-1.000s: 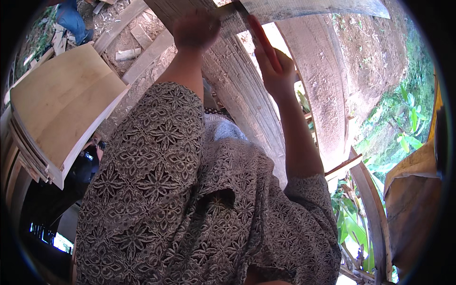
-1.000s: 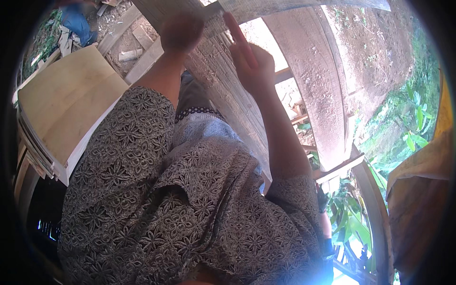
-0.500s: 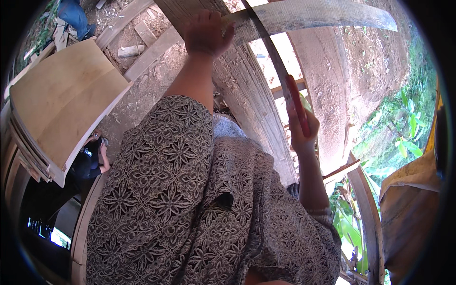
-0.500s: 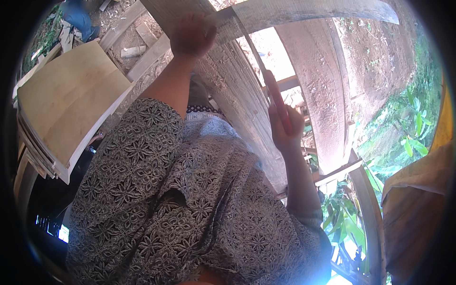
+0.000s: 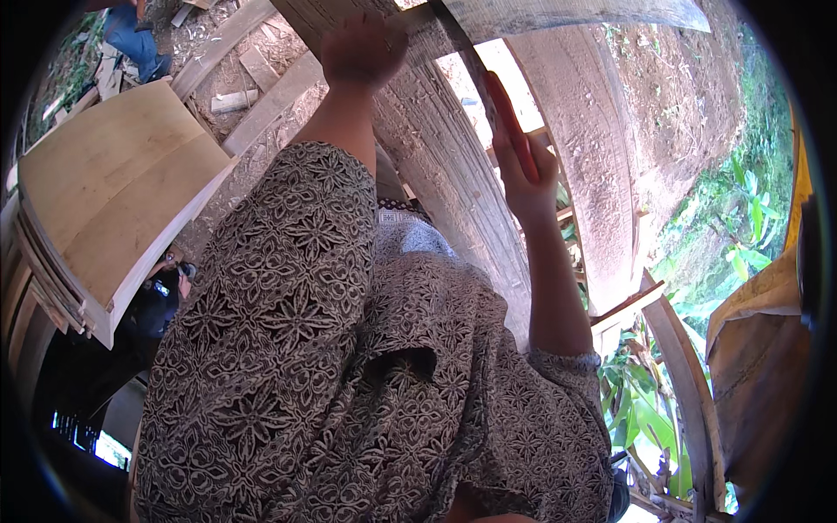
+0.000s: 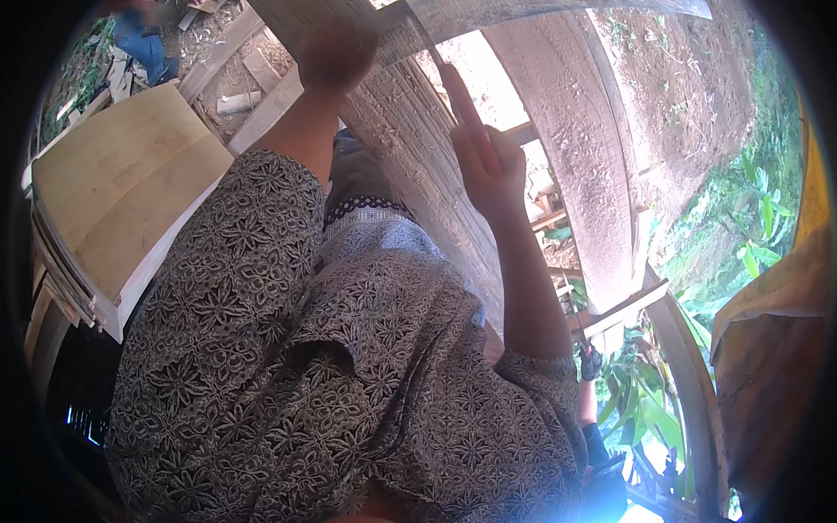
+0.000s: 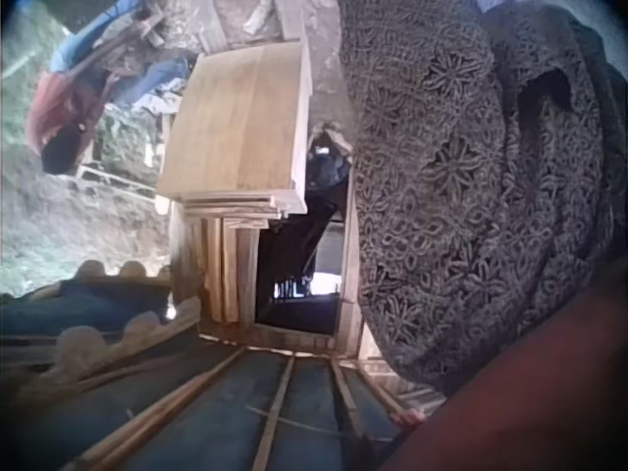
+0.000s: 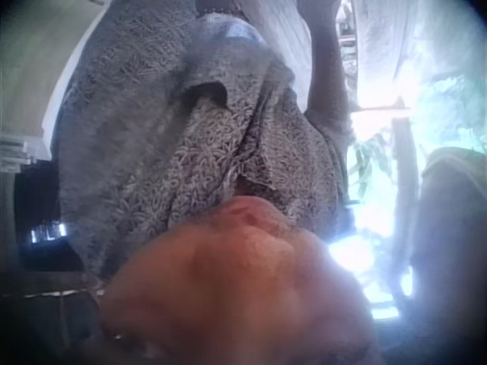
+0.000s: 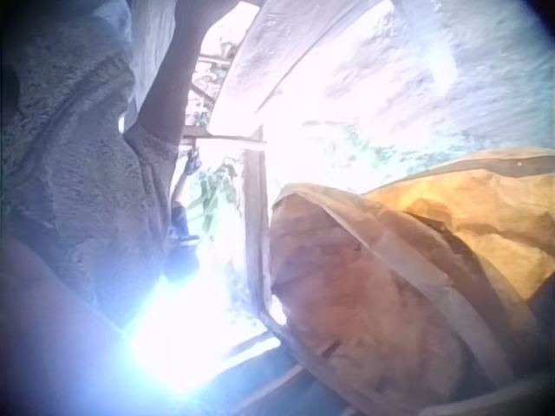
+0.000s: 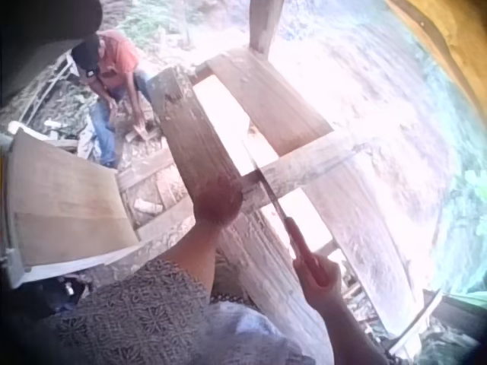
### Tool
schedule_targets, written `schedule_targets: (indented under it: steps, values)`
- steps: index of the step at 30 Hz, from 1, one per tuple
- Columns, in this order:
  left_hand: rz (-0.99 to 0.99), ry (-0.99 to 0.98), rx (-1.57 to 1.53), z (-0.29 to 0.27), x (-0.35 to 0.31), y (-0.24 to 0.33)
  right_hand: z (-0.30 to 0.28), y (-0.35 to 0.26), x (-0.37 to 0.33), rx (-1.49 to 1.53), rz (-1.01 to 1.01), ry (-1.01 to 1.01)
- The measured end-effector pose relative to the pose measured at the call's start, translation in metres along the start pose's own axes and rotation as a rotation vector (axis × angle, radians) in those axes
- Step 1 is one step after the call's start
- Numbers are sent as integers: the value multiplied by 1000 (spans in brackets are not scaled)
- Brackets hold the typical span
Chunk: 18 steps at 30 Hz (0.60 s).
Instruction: The person sands a wooden plank using a hand saw, moving it back and forth along the surface. Another person is visible in the background working with wood.
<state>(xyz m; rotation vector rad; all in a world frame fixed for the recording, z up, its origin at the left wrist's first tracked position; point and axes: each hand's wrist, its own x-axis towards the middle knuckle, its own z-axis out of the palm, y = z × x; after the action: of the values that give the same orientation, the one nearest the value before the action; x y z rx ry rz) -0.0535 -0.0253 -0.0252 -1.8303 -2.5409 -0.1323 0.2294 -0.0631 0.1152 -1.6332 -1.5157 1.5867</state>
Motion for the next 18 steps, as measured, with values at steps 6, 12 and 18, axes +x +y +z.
schedule_targets:
  steps: [6,12,18]
  values:
    - [13,141,-146,1,-4,7,-82,2,-131,-225,53,-6]
    - [22,120,-196,-2,-15,-1,-35,19,-40,-186,-18,-23]
    - [-5,-60,-106,-12,0,4,60,-41,143,-56,-196,11]
